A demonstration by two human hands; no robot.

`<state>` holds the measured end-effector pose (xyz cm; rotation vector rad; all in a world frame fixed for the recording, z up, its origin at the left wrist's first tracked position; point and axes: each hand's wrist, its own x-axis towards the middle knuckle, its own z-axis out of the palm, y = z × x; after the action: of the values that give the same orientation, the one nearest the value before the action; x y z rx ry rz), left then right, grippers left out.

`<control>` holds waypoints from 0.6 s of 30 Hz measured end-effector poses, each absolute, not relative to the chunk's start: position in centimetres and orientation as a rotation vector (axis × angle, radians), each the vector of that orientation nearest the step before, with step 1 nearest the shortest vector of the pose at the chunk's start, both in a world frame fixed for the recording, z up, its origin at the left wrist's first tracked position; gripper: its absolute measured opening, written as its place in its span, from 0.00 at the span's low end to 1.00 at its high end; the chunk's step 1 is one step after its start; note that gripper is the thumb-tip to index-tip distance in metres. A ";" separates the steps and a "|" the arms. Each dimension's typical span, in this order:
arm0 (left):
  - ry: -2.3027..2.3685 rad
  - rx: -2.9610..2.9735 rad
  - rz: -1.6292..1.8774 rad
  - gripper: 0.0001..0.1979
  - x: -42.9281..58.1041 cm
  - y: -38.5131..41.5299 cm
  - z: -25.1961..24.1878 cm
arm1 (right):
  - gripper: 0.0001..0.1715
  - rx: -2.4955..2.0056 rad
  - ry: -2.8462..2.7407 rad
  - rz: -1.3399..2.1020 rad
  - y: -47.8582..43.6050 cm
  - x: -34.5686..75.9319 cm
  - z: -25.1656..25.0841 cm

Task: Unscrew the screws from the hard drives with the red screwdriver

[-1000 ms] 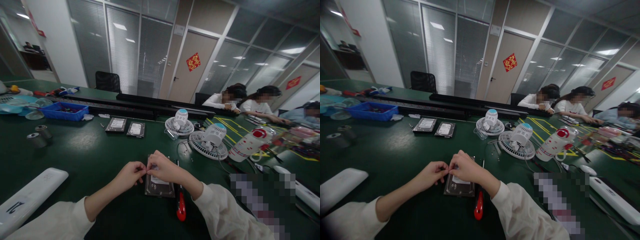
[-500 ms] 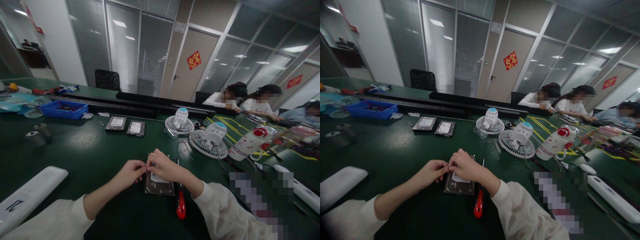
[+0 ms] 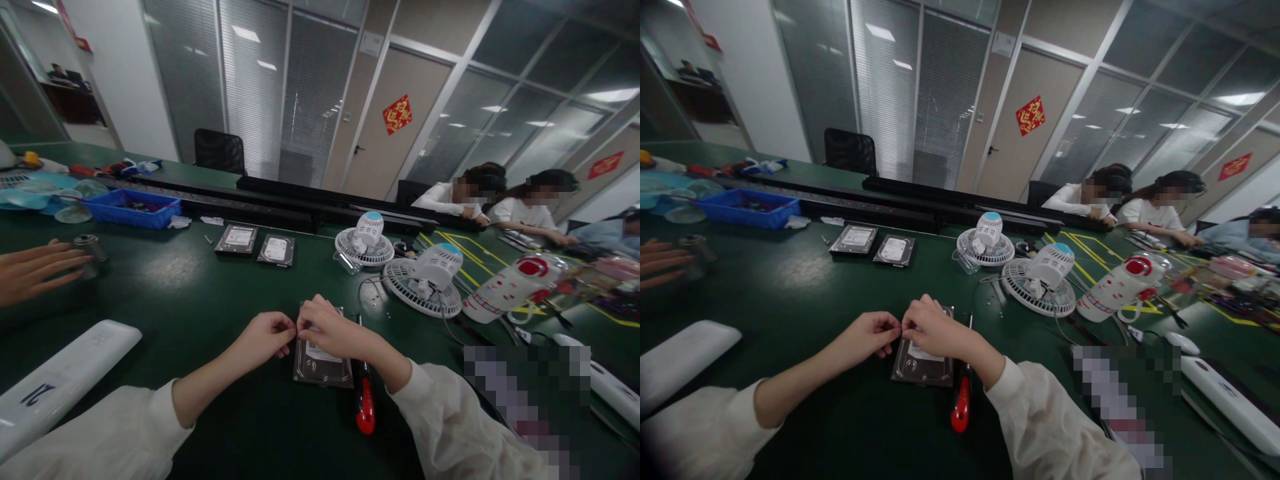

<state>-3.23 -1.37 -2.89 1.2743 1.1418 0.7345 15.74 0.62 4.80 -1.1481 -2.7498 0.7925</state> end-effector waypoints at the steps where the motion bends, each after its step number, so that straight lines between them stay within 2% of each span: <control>1: 1.146 1.274 0.733 0.11 -3.2 -1.4 -2.8 | 0.04 -1.152 -2.749 0.793 0.6 15.7 4.8; 10: 1.169 1.270 0.717 0.06 -2.9 -1.7 -1.5 | 0.05 -1.153 -2.772 0.796 1.0 15.6 4.4; 18: 1.190 1.266 0.724 0.07 -2.7 -1.9 -1.3 | 0.06 -1.201 -2.755 0.806 0.6 15.1 5.0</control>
<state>-2.74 -1.85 -1.27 1.2657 1.1898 0.7244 15.11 0.58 5.03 -1.2012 -2.7546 0.8064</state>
